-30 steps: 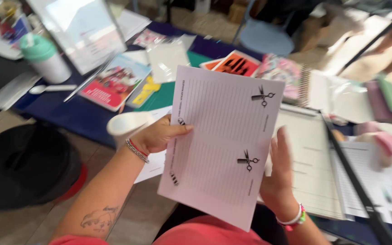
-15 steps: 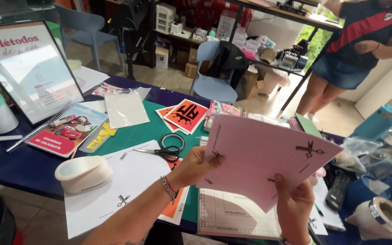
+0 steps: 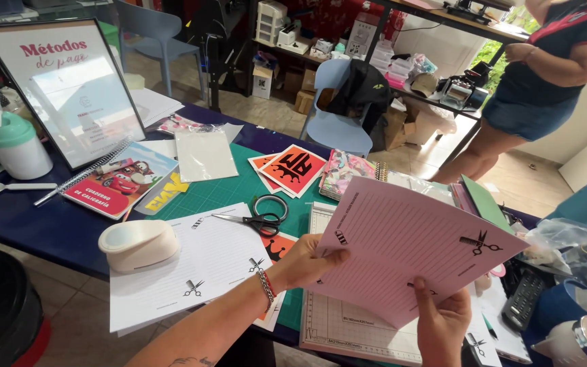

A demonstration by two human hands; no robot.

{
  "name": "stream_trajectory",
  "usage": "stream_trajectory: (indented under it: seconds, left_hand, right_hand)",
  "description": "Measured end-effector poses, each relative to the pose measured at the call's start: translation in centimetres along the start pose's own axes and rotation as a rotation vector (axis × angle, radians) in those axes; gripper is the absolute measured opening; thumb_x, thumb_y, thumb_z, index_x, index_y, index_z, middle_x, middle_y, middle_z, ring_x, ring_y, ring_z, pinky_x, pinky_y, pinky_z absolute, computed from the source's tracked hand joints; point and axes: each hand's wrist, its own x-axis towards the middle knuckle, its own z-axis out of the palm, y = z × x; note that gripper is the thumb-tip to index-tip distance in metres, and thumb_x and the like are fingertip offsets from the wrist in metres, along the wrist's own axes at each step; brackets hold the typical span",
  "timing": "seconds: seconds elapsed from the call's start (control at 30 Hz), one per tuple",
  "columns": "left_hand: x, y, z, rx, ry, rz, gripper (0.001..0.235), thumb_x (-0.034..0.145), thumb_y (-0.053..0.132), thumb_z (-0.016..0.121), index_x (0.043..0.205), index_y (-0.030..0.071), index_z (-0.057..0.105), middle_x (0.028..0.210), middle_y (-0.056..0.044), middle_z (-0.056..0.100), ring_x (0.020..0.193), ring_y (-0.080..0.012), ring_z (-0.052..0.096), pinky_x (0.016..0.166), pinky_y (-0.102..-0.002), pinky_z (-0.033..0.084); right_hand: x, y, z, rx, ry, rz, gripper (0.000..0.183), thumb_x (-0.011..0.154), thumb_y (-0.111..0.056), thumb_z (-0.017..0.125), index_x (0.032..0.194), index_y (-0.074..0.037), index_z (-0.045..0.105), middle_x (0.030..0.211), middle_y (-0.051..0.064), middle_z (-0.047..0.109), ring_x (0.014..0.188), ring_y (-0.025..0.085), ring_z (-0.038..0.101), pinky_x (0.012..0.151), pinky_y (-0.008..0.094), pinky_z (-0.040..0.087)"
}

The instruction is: The person folds a pink lined paper in half and places it on a paper cutter. They align the paper and use the cutter's blade to trim the edge. The person repeats this process with another sheet of paper, folding and cutting it to size.

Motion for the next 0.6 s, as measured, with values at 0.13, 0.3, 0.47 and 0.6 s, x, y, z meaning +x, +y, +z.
stream_trajectory:
  seconds: [0.13, 0.3, 0.47, 0.6]
  left_hand:
    - [-0.1, 0.2, 0.3, -0.053, -0.037, 0.04, 0.02, 0.102, 0.031, 0.065, 0.097, 0.012, 0.068, 0.067, 0.003, 0.051, 0.053, -0.0083, 0.04, 0.044, -0.022, 0.031]
    - [-0.2, -1.3, 0.3, 0.006, 0.058, 0.04, 0.015, 0.098, 0.028, 0.071, 0.096, 0.014, 0.074, 0.077, 0.007, 0.057, 0.069, -0.0063, 0.047, 0.058, -0.023, 0.036]
    - [-0.3, -2.7, 0.6, 0.053, 0.124, 0.058, 0.016, 0.098, 0.025, 0.072, 0.089, 0.013, 0.073, 0.081, 0.01, 0.061, 0.076, -0.004, 0.052, 0.064, -0.021, 0.041]
    - [-1.1, -2.7, 1.1, 0.048, 0.086, 0.024, 0.017, 0.098, 0.028, 0.07, 0.091, 0.013, 0.069, 0.086, 0.008, 0.061, 0.081, -0.0056, 0.052, 0.068, -0.022, 0.042]
  right_hand:
    - [0.0, -0.4, 0.4, -0.032, 0.034, 0.035, 0.029, 0.087, -0.015, 0.079, 0.108, -0.005, 0.061, 0.112, 0.011, 0.073, 0.106, 0.018, 0.066, 0.096, 0.033, 0.057]
    - [-0.5, -1.3, 0.7, -0.118, -0.002, -0.048, 0.039, 0.087, -0.012, 0.077, 0.121, -0.005, 0.06, 0.119, 0.011, 0.069, 0.111, 0.018, 0.063, 0.098, 0.032, 0.052]
    - [-0.7, -1.1, 0.4, -0.154, -0.022, -0.044, 0.039, 0.087, -0.01, 0.078, 0.122, -0.005, 0.061, 0.12, 0.011, 0.069, 0.112, 0.018, 0.063, 0.101, 0.034, 0.053]
    - [-1.6, -0.8, 0.2, -0.194, -0.054, -0.08, 0.041, 0.089, -0.013, 0.077, 0.124, -0.006, 0.058, 0.123, 0.011, 0.067, 0.115, 0.02, 0.063, 0.101, 0.034, 0.053]
